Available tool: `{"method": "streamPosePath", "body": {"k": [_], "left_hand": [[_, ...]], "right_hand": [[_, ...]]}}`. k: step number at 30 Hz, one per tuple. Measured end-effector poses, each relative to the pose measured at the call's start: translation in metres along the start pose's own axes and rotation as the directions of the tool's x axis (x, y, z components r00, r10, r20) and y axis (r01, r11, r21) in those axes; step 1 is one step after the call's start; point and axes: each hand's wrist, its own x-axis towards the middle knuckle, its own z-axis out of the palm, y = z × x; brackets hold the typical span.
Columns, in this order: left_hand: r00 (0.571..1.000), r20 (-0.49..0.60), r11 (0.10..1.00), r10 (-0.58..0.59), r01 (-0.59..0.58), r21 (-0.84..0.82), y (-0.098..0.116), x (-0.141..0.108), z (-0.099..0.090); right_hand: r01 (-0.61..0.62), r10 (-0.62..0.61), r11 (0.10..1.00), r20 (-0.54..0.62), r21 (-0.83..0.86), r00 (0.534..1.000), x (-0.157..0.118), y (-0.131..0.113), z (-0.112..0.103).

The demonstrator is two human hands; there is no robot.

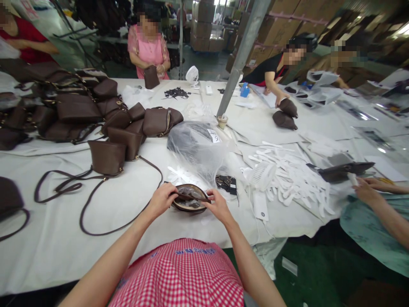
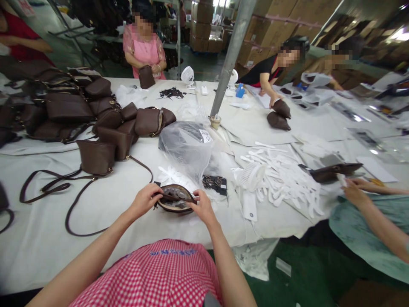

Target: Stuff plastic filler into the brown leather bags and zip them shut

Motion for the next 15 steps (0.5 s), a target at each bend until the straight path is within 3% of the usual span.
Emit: {"method": "streamPosePath", "body": {"k": [2,4,8,11,13,15], "left_hand": [[0.997,-0.068,0.98,0.026,-0.012,0.196,0.005,0.001,0.006],[0.992,-0.112,0.945,-0.051,0.084,0.316,0.011,0.004,0.013],[0.938,-0.135,0.865,-0.318,0.346,0.364,0.016,0.011,0.029],[0.904,-0.165,0.838,-0.395,0.428,0.339,0.012,0.01,0.037],[0.935,-0.143,0.887,-0.326,0.354,0.297,0.007,0.006,0.037],[0.988,-0.043,0.966,-0.146,0.152,0.207,0.0,0.002,0.031]], "right_hand": [[0.021,-0.024,0.995,0.029,0.102,0.999,-0.004,0.003,-0.005],[0.037,-0.043,0.991,0.044,0.128,0.998,-0.006,0.006,-0.007],[0.1,-0.099,0.99,-0.015,0.099,0.995,-0.006,0.007,-0.004],[0.144,-0.142,0.989,-0.06,0.044,0.988,-0.004,0.005,-0.001],[0.153,-0.152,0.988,-0.085,0.001,0.985,-0.003,0.005,0.0],[0.149,-0.15,0.989,-0.101,-0.022,0.983,-0.002,0.006,0.001]]}}
